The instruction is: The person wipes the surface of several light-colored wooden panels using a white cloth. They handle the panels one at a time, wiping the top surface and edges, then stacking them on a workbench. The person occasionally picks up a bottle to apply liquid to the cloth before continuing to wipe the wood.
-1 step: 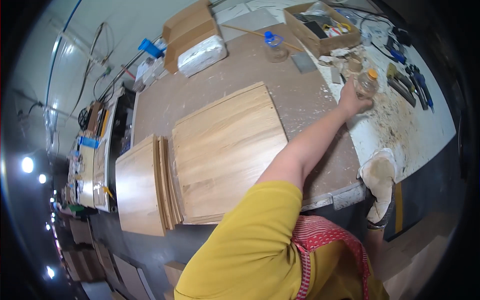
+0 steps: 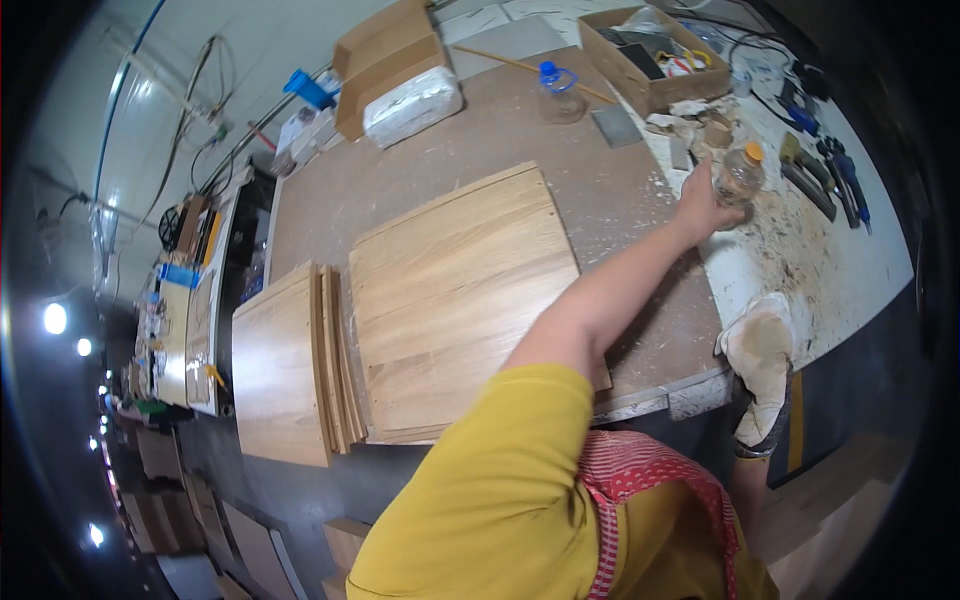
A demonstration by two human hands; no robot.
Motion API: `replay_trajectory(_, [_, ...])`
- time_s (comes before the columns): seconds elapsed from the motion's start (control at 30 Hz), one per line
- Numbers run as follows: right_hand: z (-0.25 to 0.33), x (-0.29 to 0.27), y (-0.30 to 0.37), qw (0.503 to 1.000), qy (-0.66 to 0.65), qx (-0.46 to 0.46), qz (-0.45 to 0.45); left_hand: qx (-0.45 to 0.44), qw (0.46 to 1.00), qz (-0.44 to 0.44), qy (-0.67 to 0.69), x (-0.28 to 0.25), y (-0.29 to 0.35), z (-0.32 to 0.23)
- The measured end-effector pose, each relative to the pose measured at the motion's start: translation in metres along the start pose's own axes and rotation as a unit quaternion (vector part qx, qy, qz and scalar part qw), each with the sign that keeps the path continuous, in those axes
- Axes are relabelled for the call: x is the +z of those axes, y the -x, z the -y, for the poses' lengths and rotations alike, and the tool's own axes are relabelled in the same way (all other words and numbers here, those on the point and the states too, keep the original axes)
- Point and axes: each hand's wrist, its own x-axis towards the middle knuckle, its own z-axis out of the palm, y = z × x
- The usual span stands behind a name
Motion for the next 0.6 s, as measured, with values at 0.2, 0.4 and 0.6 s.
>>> replay_trajectory(0.2, [0.015,0.07,-0.058,0.967,-0.227,0.113,0.003,0.105,0.974,0.06,-0.193,-0.216,0.139,0.001])
replay_trajectory(0.4, [0.028,0.267,-0.163,0.973,-0.084,0.036,0.212,-0.094,0.882,-0.041,-0.46,-0.393,0.277,0.029])
replay_trajectory(0.6, [-0.081,0.502,-0.137,0.779,0.457,-0.342,0.259,-0.121,0.905,-0.007,-0.409,-0.413,0.301,0.041])
